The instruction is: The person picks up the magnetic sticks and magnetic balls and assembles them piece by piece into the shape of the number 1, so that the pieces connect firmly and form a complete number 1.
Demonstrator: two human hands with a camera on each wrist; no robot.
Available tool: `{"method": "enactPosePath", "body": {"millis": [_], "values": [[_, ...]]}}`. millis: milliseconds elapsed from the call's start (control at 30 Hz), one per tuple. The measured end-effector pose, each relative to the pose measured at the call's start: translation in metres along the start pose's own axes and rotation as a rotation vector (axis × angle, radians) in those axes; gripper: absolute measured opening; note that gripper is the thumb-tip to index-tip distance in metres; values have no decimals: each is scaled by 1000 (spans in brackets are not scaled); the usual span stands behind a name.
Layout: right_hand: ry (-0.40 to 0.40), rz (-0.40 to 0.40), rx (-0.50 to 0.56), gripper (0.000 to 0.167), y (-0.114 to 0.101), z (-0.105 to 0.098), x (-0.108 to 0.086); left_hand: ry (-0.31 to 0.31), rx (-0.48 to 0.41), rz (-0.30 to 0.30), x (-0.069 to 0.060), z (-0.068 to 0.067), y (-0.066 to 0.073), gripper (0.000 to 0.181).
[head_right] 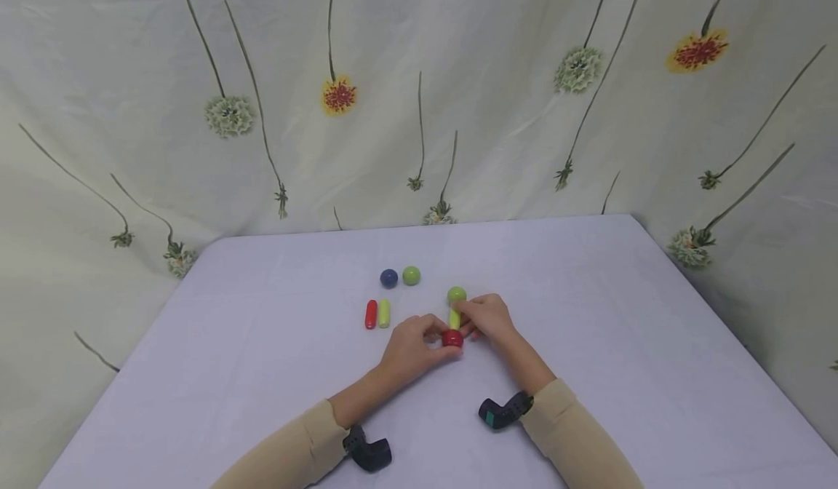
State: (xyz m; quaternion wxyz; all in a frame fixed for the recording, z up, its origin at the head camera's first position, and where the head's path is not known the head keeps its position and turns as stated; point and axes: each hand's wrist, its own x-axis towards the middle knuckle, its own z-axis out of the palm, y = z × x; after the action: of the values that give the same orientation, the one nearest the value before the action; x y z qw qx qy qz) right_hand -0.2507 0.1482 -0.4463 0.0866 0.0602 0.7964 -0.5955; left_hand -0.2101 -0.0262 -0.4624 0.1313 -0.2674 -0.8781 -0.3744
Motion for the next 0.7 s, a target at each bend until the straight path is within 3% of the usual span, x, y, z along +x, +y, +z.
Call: {"method": "enactPosePath", "body": {"millis": [233,367,700], "values": [[-7,1,6,30,0,0,-1,23,-12,8,-1,2,-1,32],[-11,1,6,30,0,0,-1,32,-40,-20,1,4,-3,25],[-11,16,8,31,-1,0,0,1,-254,-231,12,3,-5,13]]}}
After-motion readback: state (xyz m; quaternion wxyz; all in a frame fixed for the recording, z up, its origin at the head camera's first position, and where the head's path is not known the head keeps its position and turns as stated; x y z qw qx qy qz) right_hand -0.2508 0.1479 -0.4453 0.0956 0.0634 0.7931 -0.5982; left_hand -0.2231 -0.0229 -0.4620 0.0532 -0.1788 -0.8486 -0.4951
